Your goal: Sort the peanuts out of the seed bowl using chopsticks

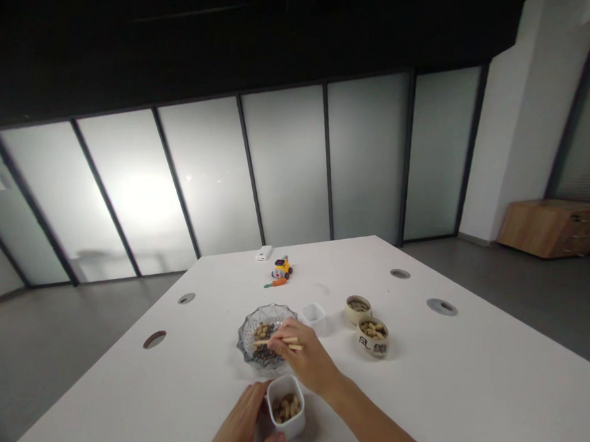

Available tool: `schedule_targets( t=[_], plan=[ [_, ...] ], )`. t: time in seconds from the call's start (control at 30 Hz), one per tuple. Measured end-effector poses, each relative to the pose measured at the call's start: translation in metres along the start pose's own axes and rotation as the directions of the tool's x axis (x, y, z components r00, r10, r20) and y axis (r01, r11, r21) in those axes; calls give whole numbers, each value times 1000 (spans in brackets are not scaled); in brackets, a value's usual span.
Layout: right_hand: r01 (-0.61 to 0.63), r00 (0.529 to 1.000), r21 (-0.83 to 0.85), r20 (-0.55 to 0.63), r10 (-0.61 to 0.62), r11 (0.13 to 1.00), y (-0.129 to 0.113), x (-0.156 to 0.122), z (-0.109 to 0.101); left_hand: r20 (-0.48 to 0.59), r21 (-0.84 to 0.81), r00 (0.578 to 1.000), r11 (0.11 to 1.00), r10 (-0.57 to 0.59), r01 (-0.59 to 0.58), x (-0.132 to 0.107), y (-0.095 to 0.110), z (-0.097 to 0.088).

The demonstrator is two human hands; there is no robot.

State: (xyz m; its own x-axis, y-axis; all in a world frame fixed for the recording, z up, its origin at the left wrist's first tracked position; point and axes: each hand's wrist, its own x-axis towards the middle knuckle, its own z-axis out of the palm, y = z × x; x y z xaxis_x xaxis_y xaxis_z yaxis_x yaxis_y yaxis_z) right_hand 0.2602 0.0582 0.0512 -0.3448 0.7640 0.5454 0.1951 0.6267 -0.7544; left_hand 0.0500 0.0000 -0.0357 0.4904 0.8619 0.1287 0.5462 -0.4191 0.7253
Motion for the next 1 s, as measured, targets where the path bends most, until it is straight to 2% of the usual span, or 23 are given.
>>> schedule_targets(
  t=[0.4, 0.73, 1.0],
  plan=[
    [-26, 999, 7, -47, 27, 1000, 2, -1, 0, 3, 8, 1000, 1000, -20, 20, 1, 2, -1],
    [-9, 999, -59, -46, 7, 998, 1, -1, -2, 6, 4, 1000, 1000, -20, 20, 0, 2, -1],
    [-29, 995, -68, -102, 22, 997, 4, 1, 0, 6, 15, 999, 999, -33, 33, 1, 2, 0]
  ],
)
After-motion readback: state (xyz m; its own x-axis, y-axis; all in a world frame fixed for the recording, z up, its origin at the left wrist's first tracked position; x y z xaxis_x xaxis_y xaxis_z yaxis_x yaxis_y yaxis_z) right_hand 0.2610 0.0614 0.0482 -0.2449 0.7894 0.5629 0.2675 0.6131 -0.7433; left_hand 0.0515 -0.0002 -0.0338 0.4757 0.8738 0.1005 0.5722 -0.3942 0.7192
